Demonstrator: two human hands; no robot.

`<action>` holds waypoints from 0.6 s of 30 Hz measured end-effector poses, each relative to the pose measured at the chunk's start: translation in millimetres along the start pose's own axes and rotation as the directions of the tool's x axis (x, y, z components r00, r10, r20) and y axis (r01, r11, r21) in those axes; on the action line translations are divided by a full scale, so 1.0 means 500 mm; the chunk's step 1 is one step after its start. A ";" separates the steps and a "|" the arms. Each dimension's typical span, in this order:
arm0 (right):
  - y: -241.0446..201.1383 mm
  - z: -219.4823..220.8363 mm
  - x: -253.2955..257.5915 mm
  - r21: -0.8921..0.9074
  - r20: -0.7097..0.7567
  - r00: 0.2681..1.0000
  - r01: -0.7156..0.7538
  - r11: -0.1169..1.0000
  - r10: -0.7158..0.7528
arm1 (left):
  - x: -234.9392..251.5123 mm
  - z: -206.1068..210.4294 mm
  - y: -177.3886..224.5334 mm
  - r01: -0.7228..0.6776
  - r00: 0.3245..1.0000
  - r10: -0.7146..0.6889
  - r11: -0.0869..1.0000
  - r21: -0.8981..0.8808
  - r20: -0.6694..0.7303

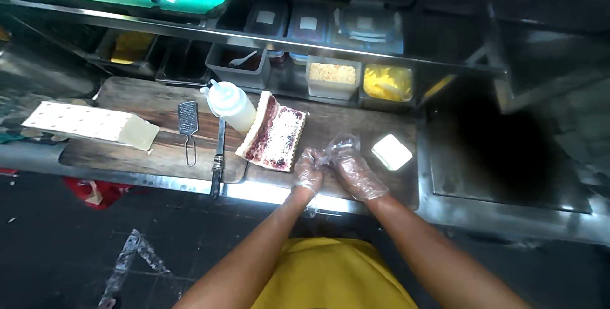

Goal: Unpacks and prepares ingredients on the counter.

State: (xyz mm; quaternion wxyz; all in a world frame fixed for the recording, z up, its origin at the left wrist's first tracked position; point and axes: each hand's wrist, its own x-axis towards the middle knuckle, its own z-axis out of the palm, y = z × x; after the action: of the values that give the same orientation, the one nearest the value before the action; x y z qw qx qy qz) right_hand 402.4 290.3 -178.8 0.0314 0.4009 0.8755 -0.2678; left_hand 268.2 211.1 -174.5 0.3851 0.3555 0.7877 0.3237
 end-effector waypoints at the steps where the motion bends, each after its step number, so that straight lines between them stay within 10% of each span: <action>1: -0.001 -0.001 -0.005 0.003 0.004 1.000 -0.006 1.000 0.006 | 0.002 0.003 -0.001 -0.003 1.000 0.004 1.000 0.013 -0.013; 8: 0.023 0.001 0.001 -0.057 0.007 0.998 0.055 0.997 -0.054 | -0.003 -0.029 0.020 0.022 0.992 -0.046 0.980 0.200 0.115; 12: 0.029 -0.017 0.017 0.293 -0.090 0.968 -0.197 0.935 0.233 | -0.082 -0.096 0.018 -0.084 0.976 0.074 0.996 0.043 0.207; 15: 0.021 -0.022 -0.002 0.677 -0.221 0.886 -0.161 0.719 0.407 | -0.170 -0.220 -0.030 -0.215 0.971 0.225 0.970 0.111 -0.082; 18: -0.028 -0.057 -0.030 0.952 -0.123 0.806 -0.068 0.297 0.579 | -0.109 -0.408 -0.123 0.065 0.884 0.048 0.972 0.225 -0.465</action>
State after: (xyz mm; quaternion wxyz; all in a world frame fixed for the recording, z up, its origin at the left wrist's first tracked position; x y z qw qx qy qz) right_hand 407.1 286.7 -144.3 -0.3435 0.5719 0.4505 -0.5933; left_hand 102.7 85.8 -101.6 0.1409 0.3066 0.8913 0.3028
